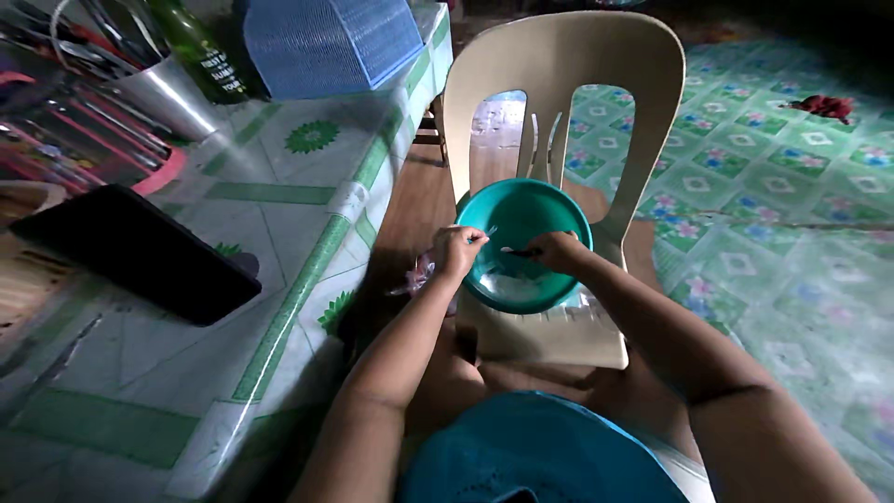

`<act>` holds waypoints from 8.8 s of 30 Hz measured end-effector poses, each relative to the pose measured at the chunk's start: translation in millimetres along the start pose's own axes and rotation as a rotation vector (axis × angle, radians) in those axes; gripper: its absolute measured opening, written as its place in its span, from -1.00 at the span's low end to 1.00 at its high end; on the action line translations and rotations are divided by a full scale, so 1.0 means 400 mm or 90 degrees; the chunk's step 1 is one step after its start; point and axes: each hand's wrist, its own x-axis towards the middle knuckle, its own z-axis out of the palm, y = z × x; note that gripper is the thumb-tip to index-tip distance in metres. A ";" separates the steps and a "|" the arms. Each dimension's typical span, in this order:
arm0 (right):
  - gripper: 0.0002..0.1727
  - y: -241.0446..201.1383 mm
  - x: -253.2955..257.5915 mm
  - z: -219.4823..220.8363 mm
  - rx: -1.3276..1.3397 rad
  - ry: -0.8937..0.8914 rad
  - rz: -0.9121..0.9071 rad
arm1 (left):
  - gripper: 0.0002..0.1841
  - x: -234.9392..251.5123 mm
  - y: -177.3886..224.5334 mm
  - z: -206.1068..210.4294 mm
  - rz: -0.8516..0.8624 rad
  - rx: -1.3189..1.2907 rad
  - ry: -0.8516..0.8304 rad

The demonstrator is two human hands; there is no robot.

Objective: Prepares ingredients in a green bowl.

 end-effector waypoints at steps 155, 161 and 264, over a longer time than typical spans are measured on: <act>-0.80 -0.187 -0.114 -0.186 0.282 0.341 -0.134 | -0.64 -0.056 0.182 -0.131 0.080 -0.197 -0.290; -0.80 -0.198 -0.164 -0.202 0.250 0.364 -0.179 | -0.65 -0.069 0.165 -0.124 0.131 -0.065 -0.347; -0.68 -0.067 -0.249 0.085 0.420 0.273 -0.129 | -0.78 -0.295 0.243 0.059 -0.296 -0.609 -0.033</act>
